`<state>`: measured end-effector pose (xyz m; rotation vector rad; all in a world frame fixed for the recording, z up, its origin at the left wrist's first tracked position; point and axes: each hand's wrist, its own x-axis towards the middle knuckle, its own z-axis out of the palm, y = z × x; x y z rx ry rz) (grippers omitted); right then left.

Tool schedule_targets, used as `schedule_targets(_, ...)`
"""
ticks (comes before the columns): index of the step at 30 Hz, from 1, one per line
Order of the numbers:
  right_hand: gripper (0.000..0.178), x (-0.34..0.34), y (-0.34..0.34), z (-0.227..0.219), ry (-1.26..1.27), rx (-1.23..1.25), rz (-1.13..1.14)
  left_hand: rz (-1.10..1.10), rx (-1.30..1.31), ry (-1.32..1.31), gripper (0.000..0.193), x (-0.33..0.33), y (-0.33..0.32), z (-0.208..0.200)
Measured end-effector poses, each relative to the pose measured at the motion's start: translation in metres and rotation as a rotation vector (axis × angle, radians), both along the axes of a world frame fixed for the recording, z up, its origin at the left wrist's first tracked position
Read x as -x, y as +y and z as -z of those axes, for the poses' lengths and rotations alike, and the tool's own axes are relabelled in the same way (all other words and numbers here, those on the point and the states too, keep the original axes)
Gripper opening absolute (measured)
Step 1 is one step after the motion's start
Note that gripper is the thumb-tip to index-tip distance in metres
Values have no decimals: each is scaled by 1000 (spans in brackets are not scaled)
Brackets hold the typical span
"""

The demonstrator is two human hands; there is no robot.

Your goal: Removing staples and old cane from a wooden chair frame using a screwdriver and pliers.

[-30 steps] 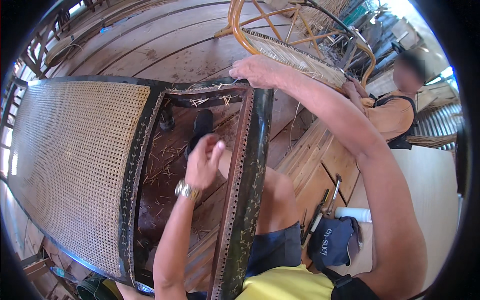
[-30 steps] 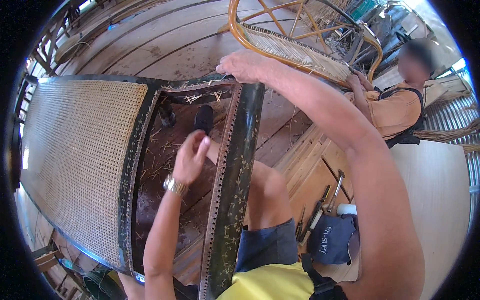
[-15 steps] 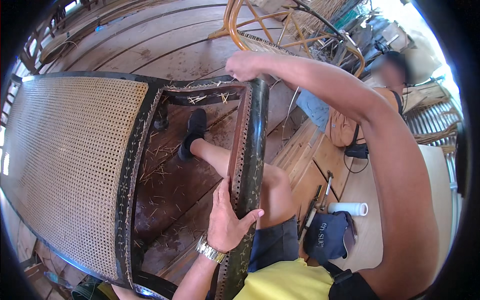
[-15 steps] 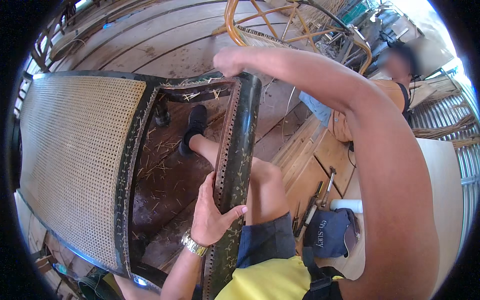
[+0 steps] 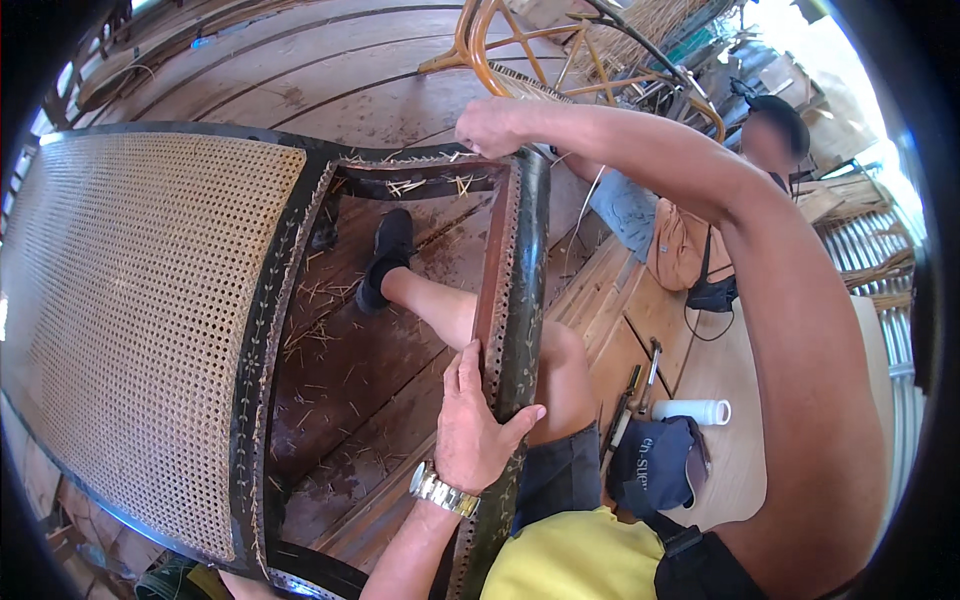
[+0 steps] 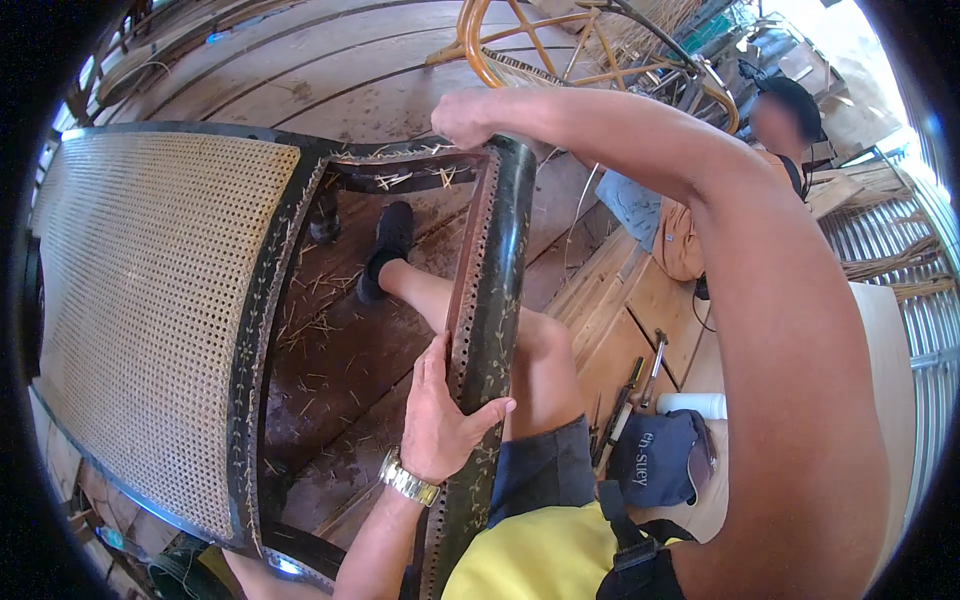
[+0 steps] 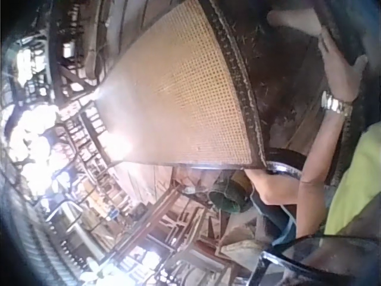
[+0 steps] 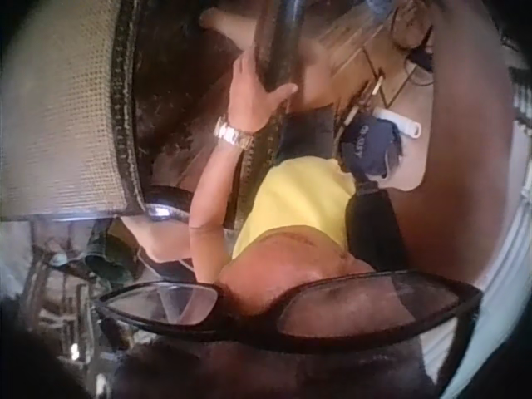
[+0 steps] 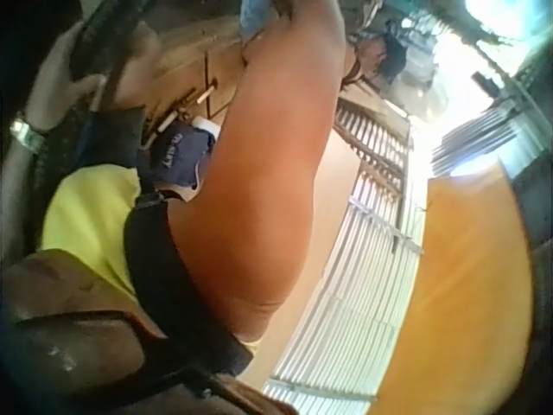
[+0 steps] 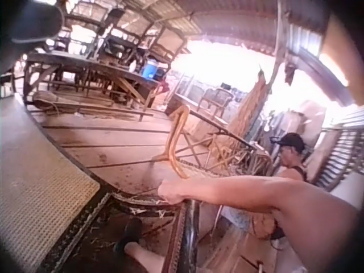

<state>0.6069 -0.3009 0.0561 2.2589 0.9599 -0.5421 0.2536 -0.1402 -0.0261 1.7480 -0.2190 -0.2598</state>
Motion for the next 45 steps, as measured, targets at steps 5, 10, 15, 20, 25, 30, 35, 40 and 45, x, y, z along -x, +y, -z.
schedule_targets(5,18,12,12,2,-122,98,-82,-9,-21,34,108,2,3,1)
schedule_targets(10,17,6,-7,9,-162,37,-121,-11,-13,6,109,3,0,5)
schedule_targets(15,17,-15,-27,25,-169,122,-174,-16,2,0,109,4,-1,5)
schedule_targets(20,13,13,-15,6,-208,74,-267,-15,0,30,108,4,2,5)
schedule_targets(25,11,17,1,-6,-139,185,-377,-3,4,44,107,2,3,2)
schedule_targets(30,12,-1,-14,9,-106,203,-363,-16,4,20,107,3,1,4)
schedule_targets(35,18,-9,-41,19,5,-196,89,-17,25,39,107,3,0,3)
schedule_targets(40,18,-14,-37,20,60,-252,200,-16,16,57,106,0,2,2)
schedule_targets(45,18,-21,-30,25,120,-3,496,-14,-10,55,105,-1,4,-1)
